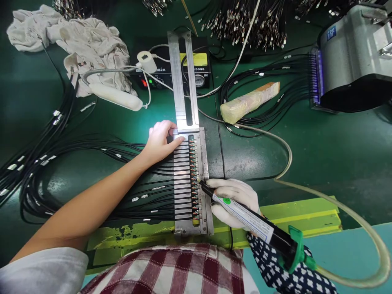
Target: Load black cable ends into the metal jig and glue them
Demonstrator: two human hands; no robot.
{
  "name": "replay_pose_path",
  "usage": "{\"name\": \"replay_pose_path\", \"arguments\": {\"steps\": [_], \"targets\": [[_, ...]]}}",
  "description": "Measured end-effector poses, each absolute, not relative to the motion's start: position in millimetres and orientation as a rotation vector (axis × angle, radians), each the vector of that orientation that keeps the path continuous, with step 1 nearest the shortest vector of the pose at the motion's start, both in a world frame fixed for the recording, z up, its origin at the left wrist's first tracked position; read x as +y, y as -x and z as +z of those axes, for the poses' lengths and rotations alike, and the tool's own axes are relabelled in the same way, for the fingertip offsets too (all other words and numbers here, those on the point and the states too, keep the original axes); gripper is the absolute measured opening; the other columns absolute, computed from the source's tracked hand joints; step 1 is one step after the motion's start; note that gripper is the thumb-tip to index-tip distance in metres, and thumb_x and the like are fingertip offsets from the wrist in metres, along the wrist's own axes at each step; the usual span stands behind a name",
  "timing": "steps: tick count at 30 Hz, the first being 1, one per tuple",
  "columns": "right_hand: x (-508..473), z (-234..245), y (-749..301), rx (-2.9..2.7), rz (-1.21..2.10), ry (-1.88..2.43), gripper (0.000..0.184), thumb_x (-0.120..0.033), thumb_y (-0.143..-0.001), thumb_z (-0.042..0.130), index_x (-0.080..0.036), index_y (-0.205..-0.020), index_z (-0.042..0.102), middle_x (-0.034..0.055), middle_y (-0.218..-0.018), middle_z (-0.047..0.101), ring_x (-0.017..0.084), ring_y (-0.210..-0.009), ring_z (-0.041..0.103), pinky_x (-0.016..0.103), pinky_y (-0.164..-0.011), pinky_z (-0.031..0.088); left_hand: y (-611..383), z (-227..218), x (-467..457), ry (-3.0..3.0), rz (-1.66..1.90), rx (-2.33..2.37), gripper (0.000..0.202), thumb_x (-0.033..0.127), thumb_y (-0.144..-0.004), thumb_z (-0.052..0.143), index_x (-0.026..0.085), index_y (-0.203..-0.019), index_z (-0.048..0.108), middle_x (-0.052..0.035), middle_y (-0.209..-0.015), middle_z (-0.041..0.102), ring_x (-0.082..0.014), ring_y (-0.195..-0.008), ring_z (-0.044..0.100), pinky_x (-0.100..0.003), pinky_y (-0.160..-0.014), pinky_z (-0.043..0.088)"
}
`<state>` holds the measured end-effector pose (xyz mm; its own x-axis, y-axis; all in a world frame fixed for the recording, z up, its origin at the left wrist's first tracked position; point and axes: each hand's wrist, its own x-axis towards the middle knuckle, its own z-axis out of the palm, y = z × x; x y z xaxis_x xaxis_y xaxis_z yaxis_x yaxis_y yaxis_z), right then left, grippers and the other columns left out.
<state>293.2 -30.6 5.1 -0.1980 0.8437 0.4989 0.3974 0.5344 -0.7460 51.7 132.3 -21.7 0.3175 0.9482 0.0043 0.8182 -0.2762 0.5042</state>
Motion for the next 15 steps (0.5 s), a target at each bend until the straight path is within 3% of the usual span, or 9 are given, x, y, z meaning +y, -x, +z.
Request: {"name": "replay_pose_path", "arguments": {"steps": [15], "targets": [[-33.1,8.1,-289.6,-1.839,0.608,1.057,0.019,-0.019,-0.078,0.070,-0.019,-0.097,0.065,0.0116,-0.097,0.078,0.024,-0.087,0.076,0.034,-0.076,0.063,-52.2,-20.3,131.8,-2.183,0.442,1.556,0.026,0.040,-0.084,0.059,0.019,-0.099,0.054,-0.0054,-0.096,0.060,-0.0265,-0.094,0.053,-0.039,-0.079,0.037]]}}
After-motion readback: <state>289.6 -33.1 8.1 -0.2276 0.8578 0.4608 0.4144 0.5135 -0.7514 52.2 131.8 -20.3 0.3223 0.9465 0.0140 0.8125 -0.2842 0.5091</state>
